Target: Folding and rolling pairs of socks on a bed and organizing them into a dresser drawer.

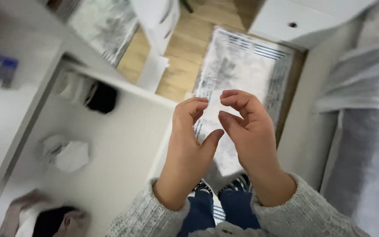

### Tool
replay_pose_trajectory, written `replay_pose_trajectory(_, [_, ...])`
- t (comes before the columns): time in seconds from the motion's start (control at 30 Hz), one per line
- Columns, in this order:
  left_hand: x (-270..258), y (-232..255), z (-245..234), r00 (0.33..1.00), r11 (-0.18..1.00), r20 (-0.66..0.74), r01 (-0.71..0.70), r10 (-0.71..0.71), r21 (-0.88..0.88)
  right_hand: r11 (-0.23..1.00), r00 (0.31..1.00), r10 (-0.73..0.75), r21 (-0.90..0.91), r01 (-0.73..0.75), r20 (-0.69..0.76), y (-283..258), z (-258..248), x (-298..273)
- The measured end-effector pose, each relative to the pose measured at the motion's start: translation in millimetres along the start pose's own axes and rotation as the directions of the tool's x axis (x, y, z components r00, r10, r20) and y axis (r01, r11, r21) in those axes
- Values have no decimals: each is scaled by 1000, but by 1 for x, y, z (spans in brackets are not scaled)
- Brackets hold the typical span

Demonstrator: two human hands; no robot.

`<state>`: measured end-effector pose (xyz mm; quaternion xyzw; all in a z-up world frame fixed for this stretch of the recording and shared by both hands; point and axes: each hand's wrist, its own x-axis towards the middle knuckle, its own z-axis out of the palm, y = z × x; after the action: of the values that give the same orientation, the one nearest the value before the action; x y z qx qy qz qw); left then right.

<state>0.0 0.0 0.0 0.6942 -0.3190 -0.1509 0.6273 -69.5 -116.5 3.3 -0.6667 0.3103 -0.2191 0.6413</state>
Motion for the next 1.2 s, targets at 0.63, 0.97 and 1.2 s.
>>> replay_pose_trajectory(0.63, [-41,63,292,870,993,488,-13,71,-121,994,876,56,106,-5,-479,42,-290,-88])
replay_pose_trajectory(0.97, [-136,114,491,694,983,710,20,119,-184,994,728,81,111,-6,-680,72,-483,-199])
replay_pose_trajectory(1.2, [-201,135,597,538,980,833,58,130,-191,990,576,122,139,-14,-808,97,-578,-271])
